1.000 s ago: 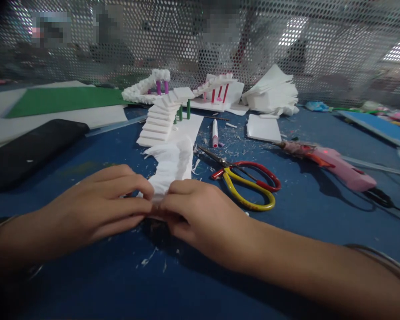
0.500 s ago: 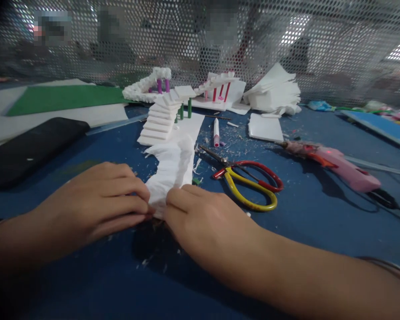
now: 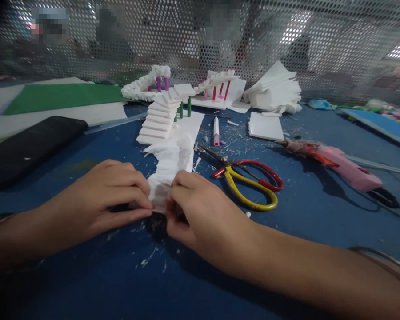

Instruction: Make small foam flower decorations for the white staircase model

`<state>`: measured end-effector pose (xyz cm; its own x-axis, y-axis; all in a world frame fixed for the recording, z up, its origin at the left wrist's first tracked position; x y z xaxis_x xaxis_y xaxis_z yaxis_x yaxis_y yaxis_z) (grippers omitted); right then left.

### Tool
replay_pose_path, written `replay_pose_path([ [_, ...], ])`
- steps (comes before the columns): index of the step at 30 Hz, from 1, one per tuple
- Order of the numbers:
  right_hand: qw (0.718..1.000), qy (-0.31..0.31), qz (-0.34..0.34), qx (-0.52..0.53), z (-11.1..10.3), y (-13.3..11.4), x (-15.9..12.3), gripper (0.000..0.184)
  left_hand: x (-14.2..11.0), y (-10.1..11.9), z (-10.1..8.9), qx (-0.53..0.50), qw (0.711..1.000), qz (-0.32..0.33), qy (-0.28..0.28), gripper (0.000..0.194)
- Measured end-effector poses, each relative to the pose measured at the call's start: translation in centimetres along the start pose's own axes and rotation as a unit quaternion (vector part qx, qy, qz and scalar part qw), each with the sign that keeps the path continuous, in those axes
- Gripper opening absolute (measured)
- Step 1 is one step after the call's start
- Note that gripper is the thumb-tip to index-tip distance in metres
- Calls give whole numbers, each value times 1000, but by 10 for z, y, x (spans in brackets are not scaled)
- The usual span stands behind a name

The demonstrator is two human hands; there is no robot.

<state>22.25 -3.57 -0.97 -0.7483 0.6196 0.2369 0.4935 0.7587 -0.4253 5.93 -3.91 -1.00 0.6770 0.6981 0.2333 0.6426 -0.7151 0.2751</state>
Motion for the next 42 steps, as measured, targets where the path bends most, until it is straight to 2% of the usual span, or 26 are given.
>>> replay_pose_path([
  [5, 999, -9, -4, -31, 2, -2, 1, 10, 3, -3, 1, -46, 998, -49, 1, 10],
  [8, 999, -15, -14, -35, 3, -2, 3, 12, 3, -4, 1, -37, 997, -66, 4, 9],
  [13, 999, -16, -14, -29, 2, -1, 4, 11, 3, -5, 0, 12, 999, -35, 15, 14],
  [21, 999, -24, -23, -15, 2, 2, 6, 10, 6, -13, -2, 49, 999, -8, -21, 23],
  [25, 999, -25, -24, -11, 1, 3, 5, 9, 7, -15, -3, 46, 999, 0, -25, 18],
  [29, 999, -18, -43, 5, 0, 4, 4, 10, 7, -15, -3, 24, 999, -20, -32, 16],
  [32, 998, -18, -54, 17, -2, 6, 4, 11, 6, -11, -4, 21, 998, -35, -37, 5],
  [34, 997, -35, -62, 26, -5, 8, 3, 11, 4, -6, -6, 35, 998, -20, -37, 20],
  [36, 995, -62, -67, 38, -8, 10, 2, 10, 2, 0, -7, 54, 997, 22, -41, 31],
  [38, 993, -87, -65, 47, -12, 11, 1, 7, 1, 3, -7, 64, 996, 53, -40, 27],
  [42, 991, -101, -80, 25, -17, 13, 0, 9, 1, 3, -5, 58, 996, 69, -15, 11],
])
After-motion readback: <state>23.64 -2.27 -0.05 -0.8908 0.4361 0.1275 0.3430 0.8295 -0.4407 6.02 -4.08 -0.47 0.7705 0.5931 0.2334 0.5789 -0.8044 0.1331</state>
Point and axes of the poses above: each hand's wrist, its own x-axis towards the middle knuckle, its own z-axis out of the palm, y = z × x, the point moved 2 cm from there along x, towards the middle knuckle, and after that the axes turned 3 degrees about -z, right-handed, at the moved point
